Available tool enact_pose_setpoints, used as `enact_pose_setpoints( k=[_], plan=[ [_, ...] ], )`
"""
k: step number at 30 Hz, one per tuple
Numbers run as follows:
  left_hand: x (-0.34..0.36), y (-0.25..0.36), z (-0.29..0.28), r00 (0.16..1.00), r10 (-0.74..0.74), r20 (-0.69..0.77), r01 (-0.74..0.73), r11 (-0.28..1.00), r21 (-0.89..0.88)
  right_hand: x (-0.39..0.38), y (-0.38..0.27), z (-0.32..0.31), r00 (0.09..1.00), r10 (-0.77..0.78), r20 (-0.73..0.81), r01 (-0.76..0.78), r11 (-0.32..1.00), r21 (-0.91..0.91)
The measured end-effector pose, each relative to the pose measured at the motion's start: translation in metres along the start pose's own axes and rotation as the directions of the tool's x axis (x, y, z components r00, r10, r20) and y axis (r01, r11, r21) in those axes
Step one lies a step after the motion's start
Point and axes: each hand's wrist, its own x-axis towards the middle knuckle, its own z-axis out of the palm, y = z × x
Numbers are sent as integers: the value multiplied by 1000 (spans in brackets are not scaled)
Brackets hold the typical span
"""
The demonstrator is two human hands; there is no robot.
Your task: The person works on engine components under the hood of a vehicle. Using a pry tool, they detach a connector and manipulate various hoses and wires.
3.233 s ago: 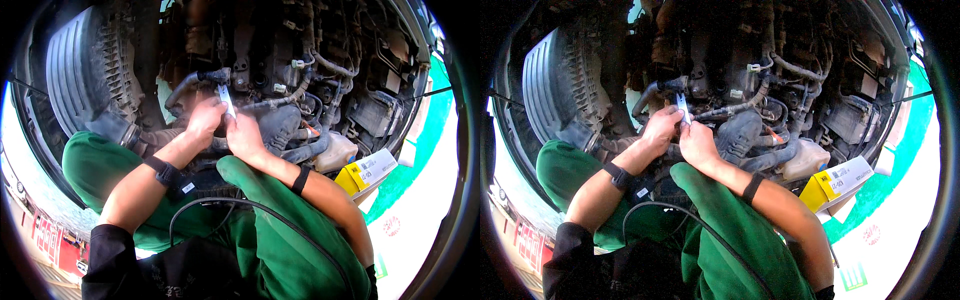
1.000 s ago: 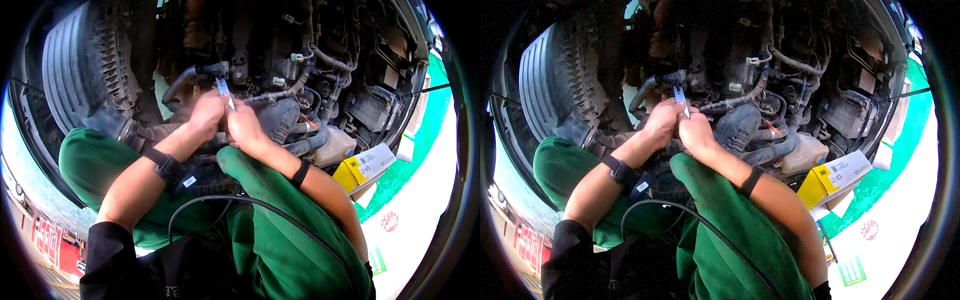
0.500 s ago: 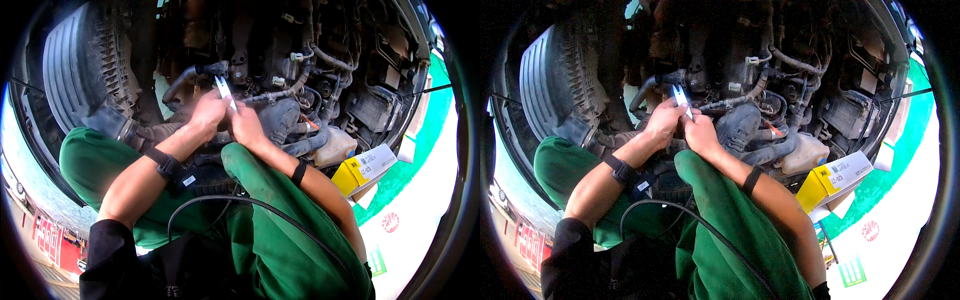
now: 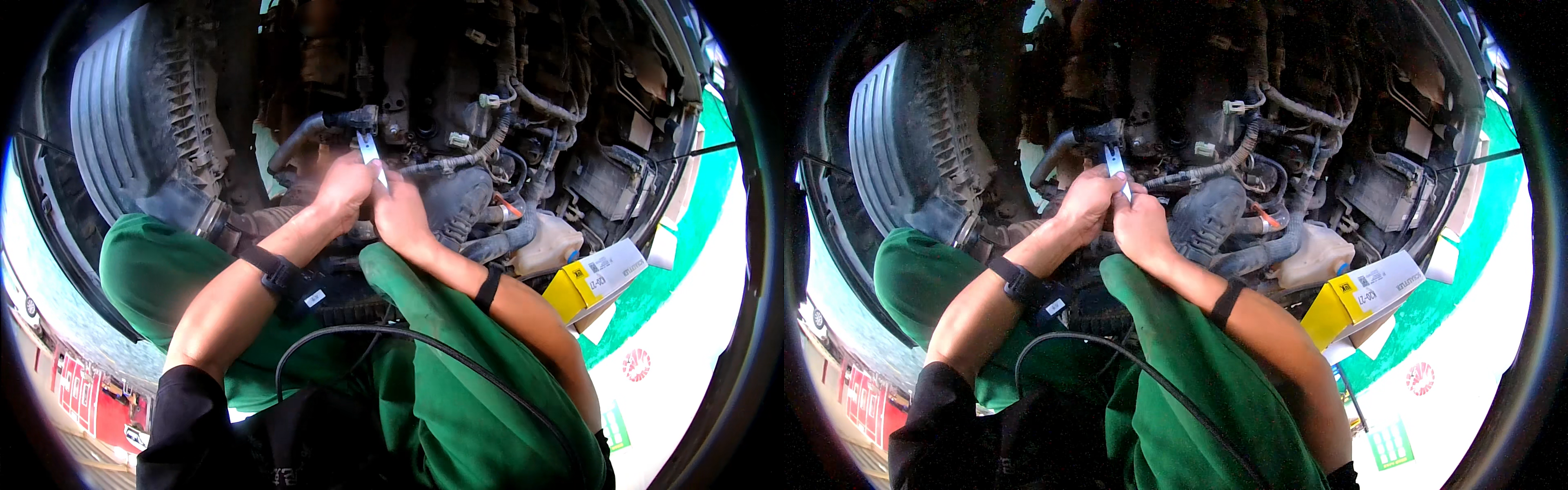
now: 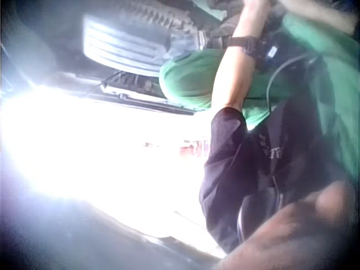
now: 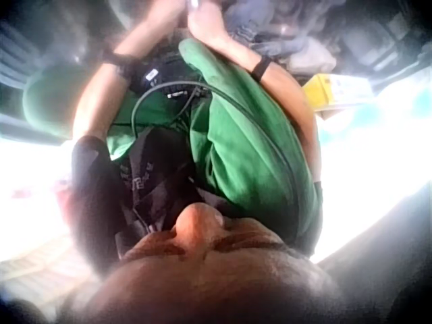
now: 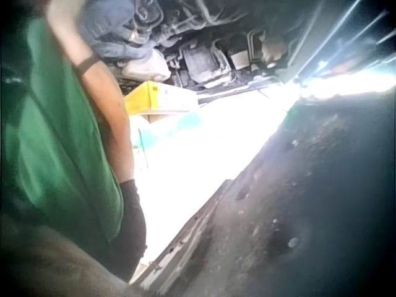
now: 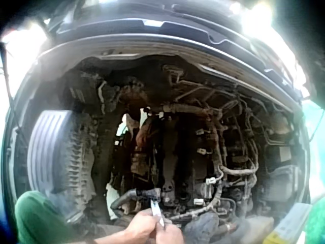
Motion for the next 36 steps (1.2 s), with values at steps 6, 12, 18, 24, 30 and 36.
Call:
enact_pose_setpoints(
  k=[6,12,18,24,30,36],
  plan=[
    [6,-10,4,999,-26,27,28,996,-88,-3,17,-7,997,-83,0,82,991,-101],
    [3,-7,2,999,-32,25,32,999,-23,-2,12,-6,999,-5,38,6,1000,-26],
    [-4,15,-4,997,-65,34,61,991,117,-5,-13,-3,795,441,417,-607,594,529],
    [0,18,-10,991,-88,102,82,995,60,-4,-13,7,994,103,34,-107,978,179],
    [12,-4,-6,988,-50,144,54,998,-20,-1,15,-1,982,-182,-50,172,972,-161],
    [-3,20,-2,992,-82,92,76,995,63,0,-1,-2,997,57,55,-60,996,73]
  ],
)
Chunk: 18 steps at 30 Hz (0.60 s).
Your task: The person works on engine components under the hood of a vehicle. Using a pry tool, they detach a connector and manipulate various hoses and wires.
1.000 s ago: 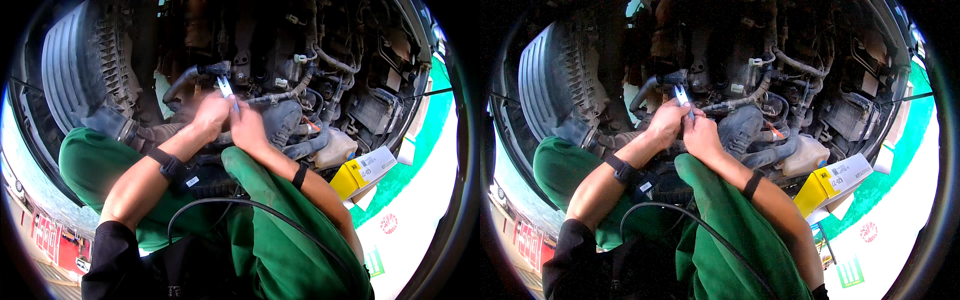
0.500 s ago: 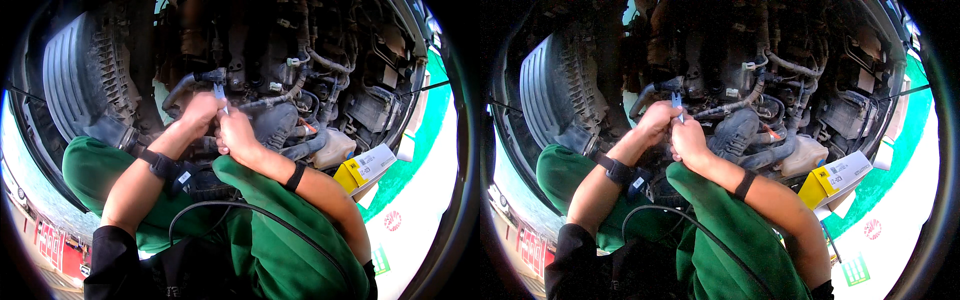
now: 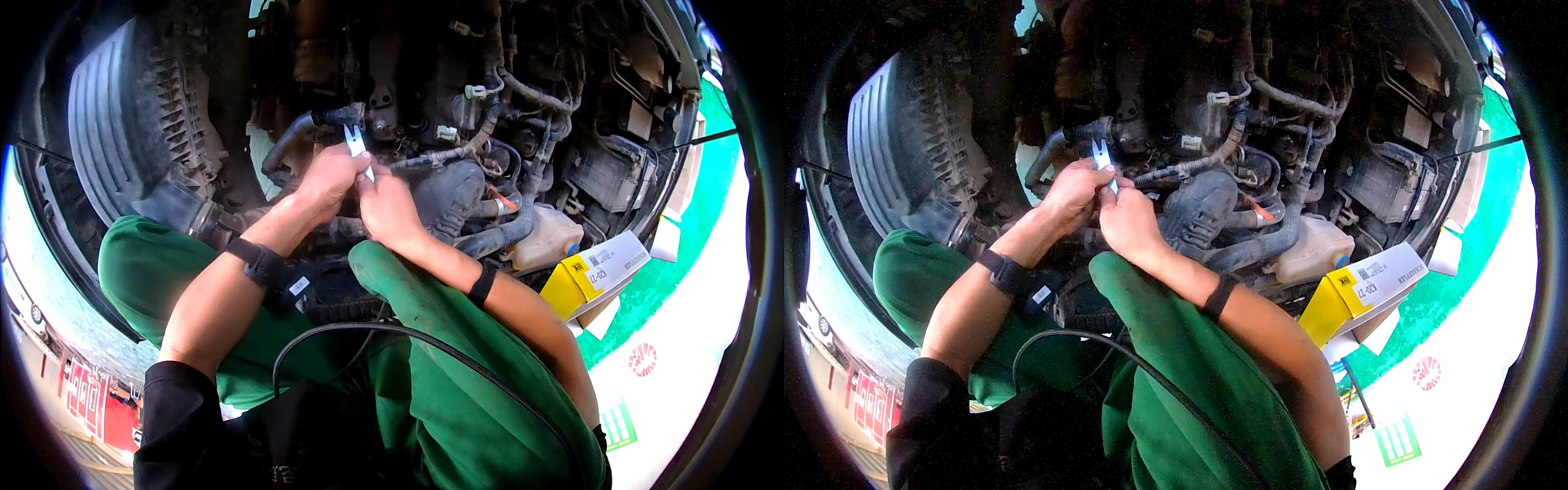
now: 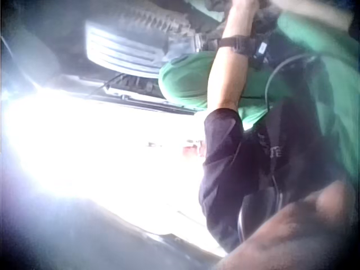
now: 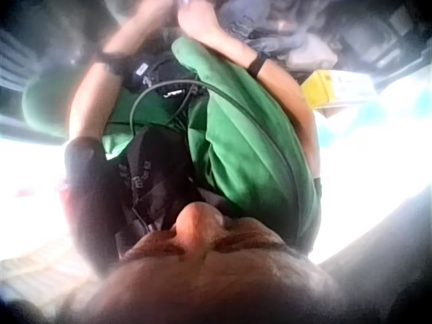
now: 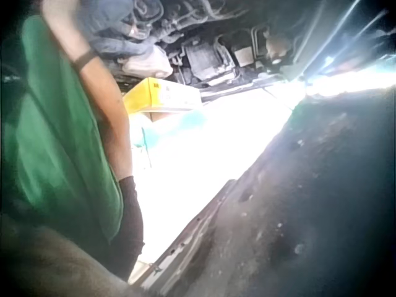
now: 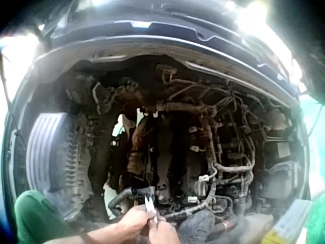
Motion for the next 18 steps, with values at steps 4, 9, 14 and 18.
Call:
enact_pose_setpoints(
  k=[4,9,14,18],
  plan=[
    [-12,14,3,999,-27,-30,28,998,49,-11,-28,1,868,386,312,-495,720,486],
    [-12,14,-2,1000,-25,6,24,991,130,-15,-45,-1,810,456,369,-585,584,562],
    [-3,4,-7,999,23,22,-23,1000,-12,-8,-25,7,890,409,204,-456,821,343],
    [5,-9,-5,993,2,120,10,995,-98,-3,1,5,998,-36,-58,23,976,-217]
  ],
)
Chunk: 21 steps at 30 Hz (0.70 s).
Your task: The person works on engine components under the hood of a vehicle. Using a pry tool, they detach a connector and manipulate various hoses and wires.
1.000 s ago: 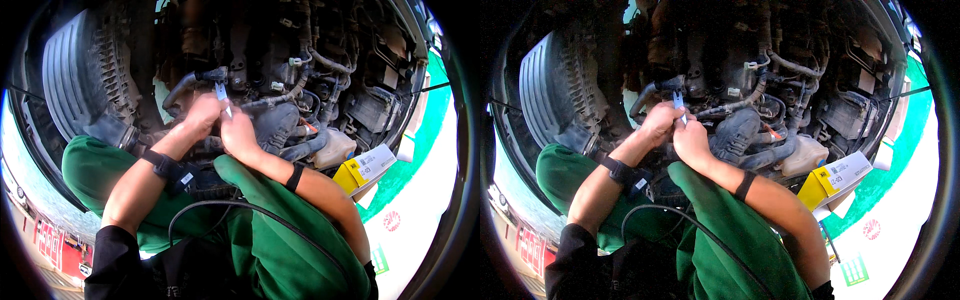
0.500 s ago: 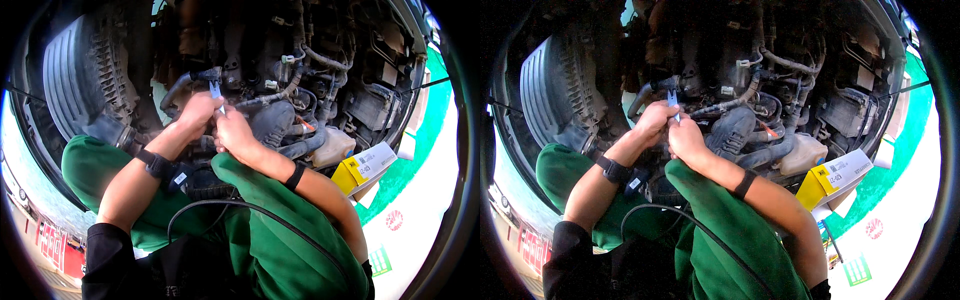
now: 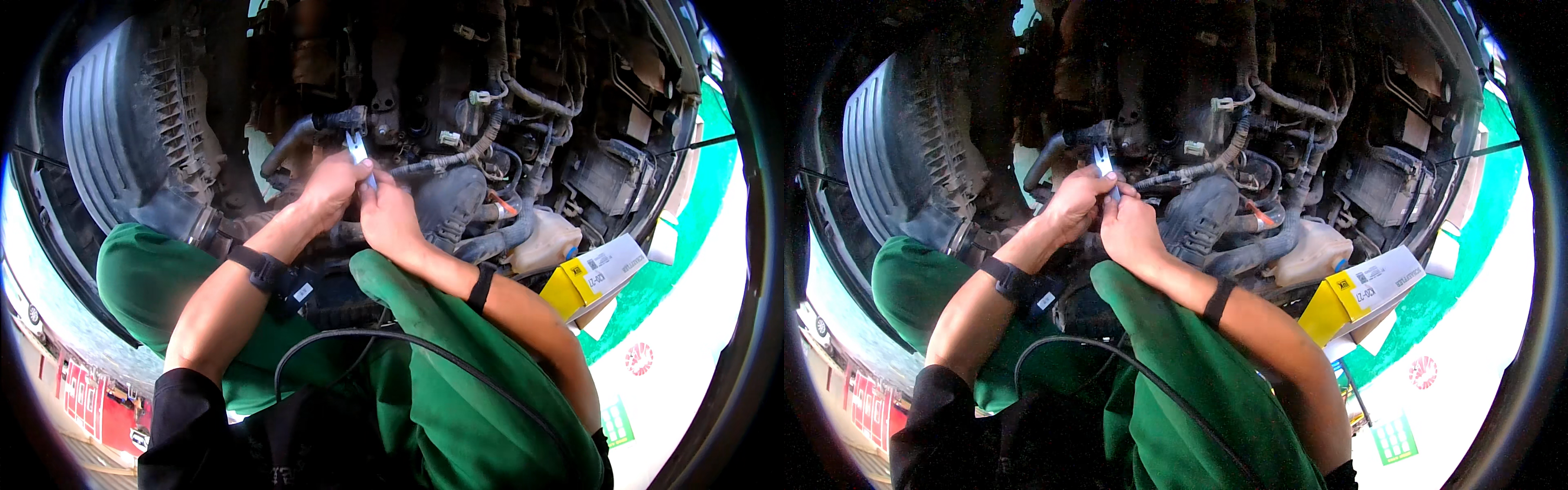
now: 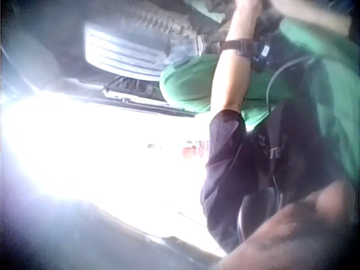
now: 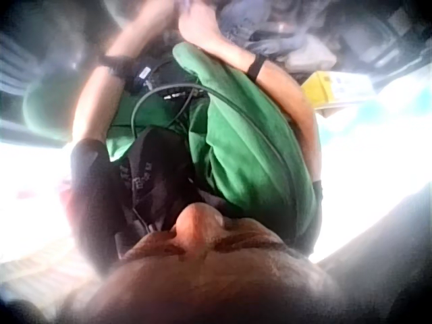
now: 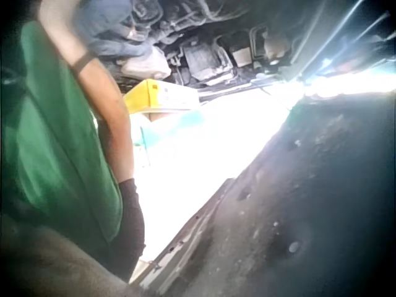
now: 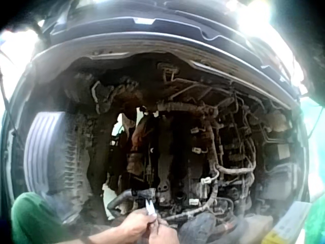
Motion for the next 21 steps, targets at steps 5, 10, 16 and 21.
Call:
enact_pose_setpoints(
  k=[5,10,16,21],
  plan=[
    [7,-6,0,999,37,-40,-35,999,41,4,19,-3,994,-107,24,108,994,-25],
    [-1,-1,2,999,30,-36,-27,995,92,1,10,-6,991,-130,-14,130,991,-44],
    [-20,19,3,999,-19,-33,28,957,288,-3,-9,-34,771,239,591,-634,388,669],
    [-21,37,-14,904,164,-396,75,850,522,-12,-16,-42,680,396,617,-728,469,501]
  ],
)
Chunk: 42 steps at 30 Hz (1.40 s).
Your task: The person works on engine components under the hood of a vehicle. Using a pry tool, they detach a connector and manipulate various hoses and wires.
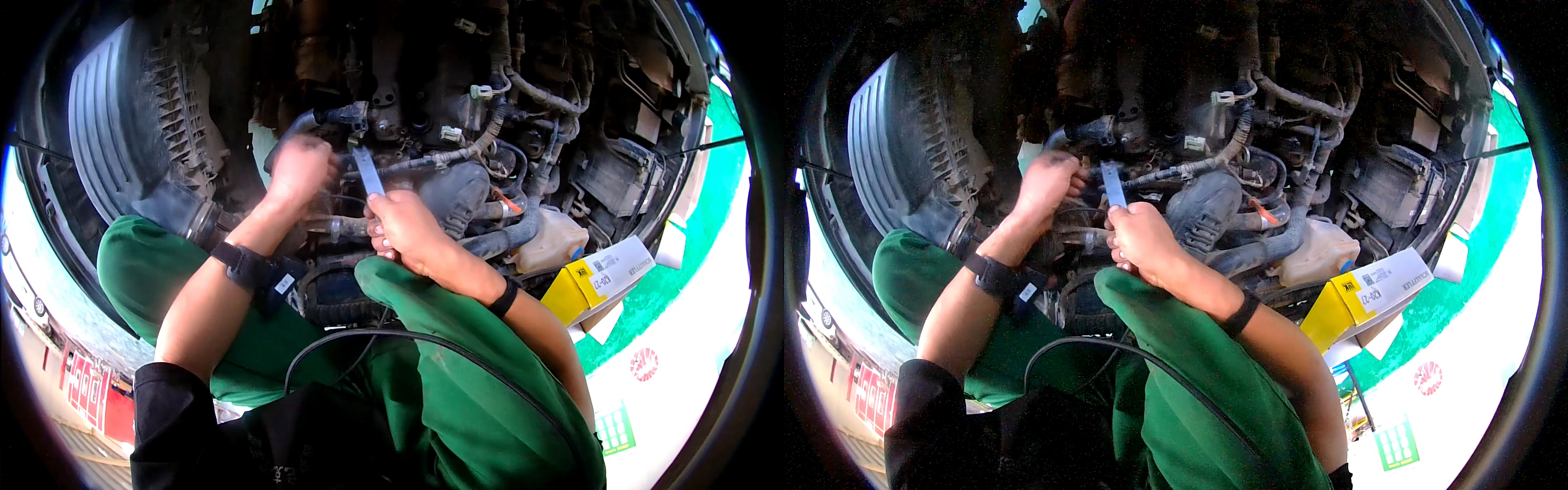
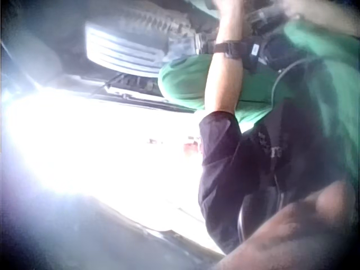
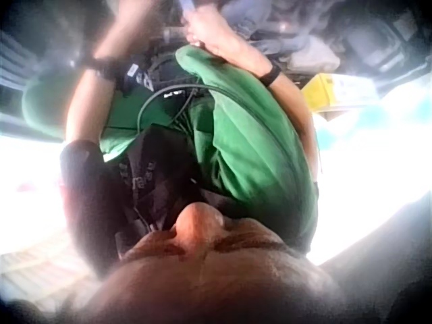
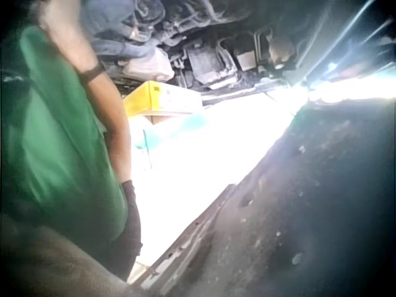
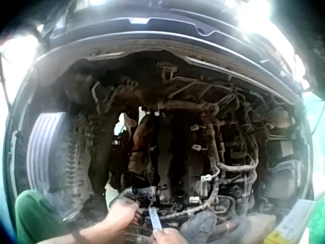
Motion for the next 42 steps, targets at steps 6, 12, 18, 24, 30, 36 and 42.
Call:
enact_pose_setpoints(
  k=[6,12,18,24,30,36,42],
  plan=[
    [38,6,-4,568,808,157,-595,271,757,13,7,-4,998,-62,-12,62,997,-35],
    [78,29,-1,826,456,331,-495,305,814,24,11,-11,906,-386,-171,180,720,-670],
    [80,46,-9,868,296,399,-479,285,830,19,4,-11,814,-574,-90,148,355,-923],
    [77,50,-7,889,287,356,-442,344,828,5,-29,1,887,-453,-90,73,328,-942],
    [82,45,-8,865,334,374,-474,299,828,26,-85,-3,838,78,540,536,-302,-789],
    [83,44,-9,865,330,378,-470,273,839,22,-51,-6,963,-180,203,264,447,-855],
    [80,45,-8,870,332,364,-461,287,840,-5,-24,-20,959,-274,-76,192,822,-536]
  ],
)
